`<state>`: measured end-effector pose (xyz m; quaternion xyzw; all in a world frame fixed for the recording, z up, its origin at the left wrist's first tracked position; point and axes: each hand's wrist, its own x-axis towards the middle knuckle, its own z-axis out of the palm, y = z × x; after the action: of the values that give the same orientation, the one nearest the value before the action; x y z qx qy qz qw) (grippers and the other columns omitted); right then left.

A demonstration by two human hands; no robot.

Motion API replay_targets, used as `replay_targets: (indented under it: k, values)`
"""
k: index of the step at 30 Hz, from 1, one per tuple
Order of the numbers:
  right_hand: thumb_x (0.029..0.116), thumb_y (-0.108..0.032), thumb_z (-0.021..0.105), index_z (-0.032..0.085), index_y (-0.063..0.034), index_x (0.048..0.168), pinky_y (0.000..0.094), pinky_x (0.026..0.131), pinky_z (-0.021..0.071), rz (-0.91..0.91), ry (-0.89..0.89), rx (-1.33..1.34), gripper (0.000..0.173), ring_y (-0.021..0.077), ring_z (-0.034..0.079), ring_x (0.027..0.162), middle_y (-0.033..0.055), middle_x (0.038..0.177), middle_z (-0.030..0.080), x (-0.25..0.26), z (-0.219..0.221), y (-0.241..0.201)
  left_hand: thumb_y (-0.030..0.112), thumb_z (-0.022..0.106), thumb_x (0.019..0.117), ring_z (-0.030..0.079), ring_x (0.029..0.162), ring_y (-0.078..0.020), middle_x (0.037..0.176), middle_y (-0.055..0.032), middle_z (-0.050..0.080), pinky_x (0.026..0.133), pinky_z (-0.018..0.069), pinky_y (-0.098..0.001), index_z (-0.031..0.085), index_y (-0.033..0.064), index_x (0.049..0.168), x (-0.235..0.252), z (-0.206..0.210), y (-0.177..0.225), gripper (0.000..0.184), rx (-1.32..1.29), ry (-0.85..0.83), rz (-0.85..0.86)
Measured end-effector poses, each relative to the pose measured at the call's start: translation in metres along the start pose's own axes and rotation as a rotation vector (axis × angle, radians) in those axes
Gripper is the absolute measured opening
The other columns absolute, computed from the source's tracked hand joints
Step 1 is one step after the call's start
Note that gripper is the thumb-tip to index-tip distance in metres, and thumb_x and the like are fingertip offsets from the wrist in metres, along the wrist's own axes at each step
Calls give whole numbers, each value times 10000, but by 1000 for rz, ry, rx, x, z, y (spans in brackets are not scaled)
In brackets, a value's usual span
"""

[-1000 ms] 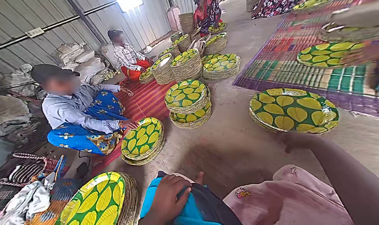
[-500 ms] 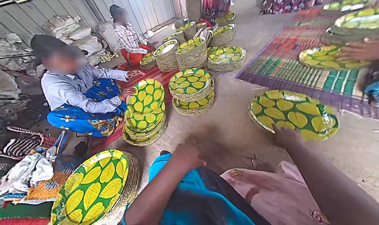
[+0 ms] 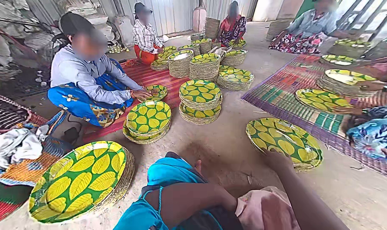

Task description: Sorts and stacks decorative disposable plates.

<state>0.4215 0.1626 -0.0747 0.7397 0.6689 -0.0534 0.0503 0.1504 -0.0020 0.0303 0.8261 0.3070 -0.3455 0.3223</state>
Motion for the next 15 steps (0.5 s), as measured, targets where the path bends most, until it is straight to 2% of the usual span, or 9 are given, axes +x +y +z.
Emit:
replay_targets:
  k: [3, 5, 7, 8, 9, 10, 11, 13, 15]
  values:
    - [988, -171, 632, 530, -213, 1518, 693, 1100, 365, 68, 30, 33, 541, 450, 547, 1325, 197, 1458, 581, 8, 4, 11, 103, 484, 1082, 619, 1235, -350, 1296, -277, 645, 1090, 443, -482, 616, -95, 1307, -3, -1, -2, 328, -293, 276, 108]
    - [989, -235, 633, 463, -151, 1560, 700, 1155, 286, 121, -20, 68, 602, 450, 508, 1377, 203, 1503, 548, 13, 9, 19, 36, 508, 1045, 653, 1176, -290, 1239, -267, 668, 1060, 484, -411, 621, -124, 1263, 1, 4, -8, 294, -566, 435, 293]
    - [985, -286, 651, 414, -123, 1579, 710, 1175, 247, 144, -107, 26, 660, 447, 506, 1384, 216, 1517, 529, 20, 19, 27, -22, 502, 1027, 615, 1203, -317, 1260, -316, 632, 1063, 451, -430, 572, -167, 1302, 16, 4, -24, 318, -692, 415, 546]
    - [974, -284, 668, 409, -112, 1577, 720, 1172, 245, 147, -134, 7, 679, 444, 508, 1385, 218, 1529, 514, 23, 24, 30, 6, 430, 1067, 571, 1278, -278, 1358, -299, 582, 1112, 416, -395, 494, -146, 1404, 17, 0, -24, 375, -741, 355, 594]
    - [961, -281, 689, 406, -98, 1575, 722, 1163, 261, 149, -147, -8, 700, 444, 509, 1384, 223, 1542, 496, 25, 28, 32, 19, 396, 1079, 577, 1221, -209, 1335, -253, 584, 1073, 443, -354, 472, -120, 1417, 22, -2, -23, 373, -826, 351, 605]
    - [943, -282, 712, 416, -85, 1569, 722, 1141, 298, 146, -140, -22, 720, 455, 518, 1369, 238, 1537, 494, 26, 30, 33, 22, 414, 1074, 614, 1057, -159, 1178, -200, 632, 960, 501, -335, 541, -107, 1310, 28, -5, -22, 298, -906, 430, 573]
    - [928, -274, 728, 429, -76, 1558, 718, 1107, 348, 144, -126, -37, 725, 473, 533, 1341, 260, 1515, 503, 26, 32, 33, 34, 435, 1077, 630, 953, -187, 1066, -207, 655, 890, 522, -379, 591, -119, 1210, 30, -12, -25, 255, -978, 532, 498]
    - [909, -236, 755, 422, -64, 1554, 716, 1011, 441, 137, -83, -44, 746, 523, 558, 1274, 313, 1476, 498, 25, 33, 29, 69, 501, 1066, 611, 855, -162, 970, -165, 661, 829, 525, -368, 644, -110, 1120, 24, -27, -43, 235, -1157, 748, 356]
    - [906, -206, 767, 343, -60, 1599, 726, 997, 437, 125, -55, -37, 825, 558, 546, 1262, 348, 1477, 473, 26, 33, 25, 48, 613, 1006, 596, 851, -123, 983, -110, 667, 814, 512, -331, 671, -63, 1114, 11, -41, -67, 166, -1344, 873, 216]
